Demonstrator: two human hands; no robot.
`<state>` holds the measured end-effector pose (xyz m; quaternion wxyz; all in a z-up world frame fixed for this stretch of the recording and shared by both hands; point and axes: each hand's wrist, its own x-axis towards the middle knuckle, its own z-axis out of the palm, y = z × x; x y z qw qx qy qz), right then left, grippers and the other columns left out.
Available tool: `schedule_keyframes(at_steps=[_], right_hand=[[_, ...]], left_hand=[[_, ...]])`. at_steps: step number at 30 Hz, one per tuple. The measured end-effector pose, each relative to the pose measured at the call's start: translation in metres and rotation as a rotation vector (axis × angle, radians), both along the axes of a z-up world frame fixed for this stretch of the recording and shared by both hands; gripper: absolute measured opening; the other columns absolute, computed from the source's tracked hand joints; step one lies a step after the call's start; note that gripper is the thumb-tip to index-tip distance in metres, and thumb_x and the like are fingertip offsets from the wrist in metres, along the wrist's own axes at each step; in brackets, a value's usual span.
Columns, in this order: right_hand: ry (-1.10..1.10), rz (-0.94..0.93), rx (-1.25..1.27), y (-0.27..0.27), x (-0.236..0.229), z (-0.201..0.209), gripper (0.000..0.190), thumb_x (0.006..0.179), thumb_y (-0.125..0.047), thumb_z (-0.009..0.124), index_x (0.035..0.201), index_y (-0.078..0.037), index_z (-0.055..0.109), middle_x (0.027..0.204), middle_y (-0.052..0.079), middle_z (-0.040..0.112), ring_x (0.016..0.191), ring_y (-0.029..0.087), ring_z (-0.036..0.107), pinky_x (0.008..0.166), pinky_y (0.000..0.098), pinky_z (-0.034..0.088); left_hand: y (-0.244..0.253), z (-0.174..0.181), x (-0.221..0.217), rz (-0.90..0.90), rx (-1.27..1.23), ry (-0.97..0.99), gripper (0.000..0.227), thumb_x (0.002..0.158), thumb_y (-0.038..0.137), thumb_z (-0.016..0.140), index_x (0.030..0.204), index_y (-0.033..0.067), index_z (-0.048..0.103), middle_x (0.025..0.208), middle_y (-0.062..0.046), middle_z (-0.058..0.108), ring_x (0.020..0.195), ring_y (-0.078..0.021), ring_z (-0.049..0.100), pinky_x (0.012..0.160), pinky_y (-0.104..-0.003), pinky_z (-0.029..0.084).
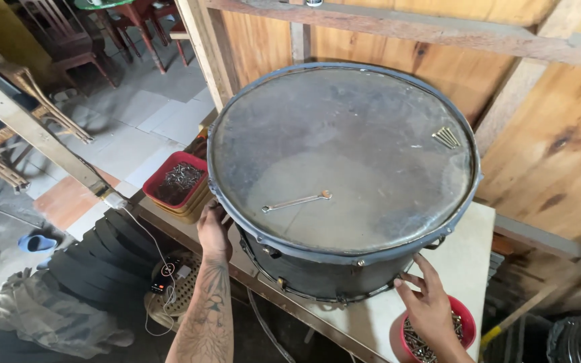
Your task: The person assembles a large drum by securing the drumhead to the shell. They place the drum on a workbench, insert bolts into the tension rods, and tighten them by hand around the rim. A wrench and a container of bolts are visible on the drumhead and nearby.
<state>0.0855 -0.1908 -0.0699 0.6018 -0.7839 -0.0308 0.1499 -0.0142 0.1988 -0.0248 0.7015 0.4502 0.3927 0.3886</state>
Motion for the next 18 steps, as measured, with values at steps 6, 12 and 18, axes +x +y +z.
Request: schedule_keyframes(at_steps=[6,12,18], right_hand=[[-0.093,-0.212,0.026,0.009,0.010,0.004,0.058,0.090,-0.012,0.065,0.144,-0.002,0.049,0.149,0.012,0.055,0.126,0.025,0.063,0.103,0.0371,0.053],[-0.012,-0.406,0.249,-0.021,0.115,-0.044,0.045,0.091,-0.007,0.055,0.135,-0.008,0.065,0.124,0.009,0.070,0.106,0.020,0.067,0.079,0.0331,0.054],[0.103,-0.230,0.401,-0.027,0.205,-0.009,0.054,0.089,-0.004,0.044,0.139,-0.015,0.062,0.111,0.000,0.066,0.086,0.014,0.057,0.072,0.0312,0.044]], left_hand=[[-0.003,-0.027,-0.007,-0.097,0.081,-0.106,0.052,0.091,0.005,0.050,0.142,0.0065,0.058,0.128,-0.010,0.067,0.113,-0.0242,0.064,0.090,-0.039,0.055],[-0.047,-0.109,-0.040,0.056,0.438,0.397,0.051,0.099,0.021,0.058,0.147,0.0045,0.055,0.135,-0.011,0.065,0.117,-0.0198,0.065,0.099,-0.033,0.047],[-0.142,-0.185,-0.053,0.095,0.882,0.546,0.062,0.070,0.019,0.076,0.132,0.0177,0.073,0.107,-0.002,0.075,0.073,-0.0179,0.066,0.070,-0.032,0.054]])
